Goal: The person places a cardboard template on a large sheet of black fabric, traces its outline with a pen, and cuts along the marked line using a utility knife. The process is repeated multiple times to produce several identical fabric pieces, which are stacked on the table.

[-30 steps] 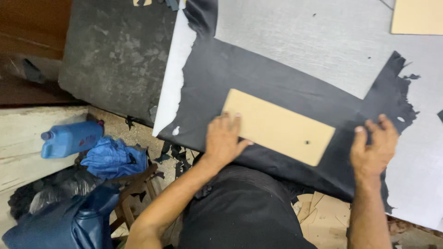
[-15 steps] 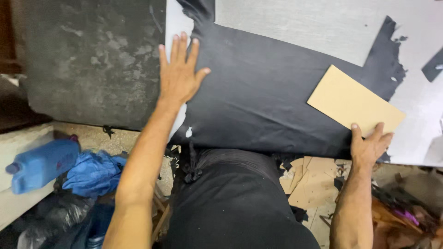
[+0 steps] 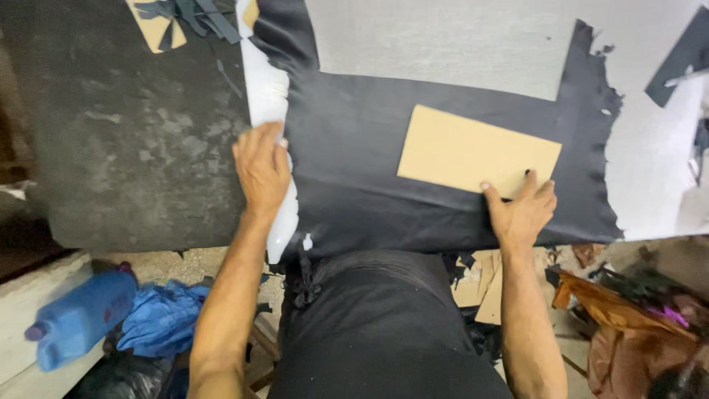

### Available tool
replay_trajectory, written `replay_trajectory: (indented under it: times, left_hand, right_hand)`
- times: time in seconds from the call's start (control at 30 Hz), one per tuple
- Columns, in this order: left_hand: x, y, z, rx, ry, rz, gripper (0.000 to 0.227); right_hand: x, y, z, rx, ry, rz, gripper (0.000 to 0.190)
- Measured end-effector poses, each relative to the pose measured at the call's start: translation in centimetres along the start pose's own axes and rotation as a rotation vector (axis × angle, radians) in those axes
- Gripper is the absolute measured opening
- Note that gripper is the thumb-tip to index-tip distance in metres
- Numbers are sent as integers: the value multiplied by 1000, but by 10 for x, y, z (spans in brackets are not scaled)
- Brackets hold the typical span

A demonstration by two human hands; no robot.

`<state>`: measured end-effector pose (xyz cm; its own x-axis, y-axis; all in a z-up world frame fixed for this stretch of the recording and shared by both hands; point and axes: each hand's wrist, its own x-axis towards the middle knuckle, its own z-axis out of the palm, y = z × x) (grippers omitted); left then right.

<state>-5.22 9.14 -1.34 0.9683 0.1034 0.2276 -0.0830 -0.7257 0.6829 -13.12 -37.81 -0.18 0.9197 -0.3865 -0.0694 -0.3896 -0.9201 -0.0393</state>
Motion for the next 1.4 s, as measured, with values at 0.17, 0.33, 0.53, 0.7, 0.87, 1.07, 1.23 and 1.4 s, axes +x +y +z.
replay_trajectory:
  times: [0.17,0.33,0.53,0.7,0.87,1.07,1.23,1.4]
  left_hand:
    - [-35,38,-21,-121,-167,-32,26]
    - [-34,57,-18,-318,-274,-346,42]
    - [0,55,-6,-106,-213,-282,46]
    - [11,37,10,-365,-341,-577,48]
    - [6,23,1,-669,-388,-545,13]
    - [11,78,3,-1243,-111,-539,73]
    - [31,141,5,-829,-250,-519,70]
    - [68,141,-12,-74,-467,4,54]
  right_hand:
    - [-34,-76,-8,82,-5,-87,84]
    - [-35,-80,-15,532,-91,129,65]
    - [-17,-73,1,861,-149,326,58]
    - [-15,-59,-6,1237,-266,366,36]
    - [-12,-48,-37,1120,-207,-158,18]
    - [-18,-106,-60,711,-99,-720,47]
    - [-9,-173,-59,748,-220,-1014,43]
    - [1,-170,-68,799,-307,-1043,41]
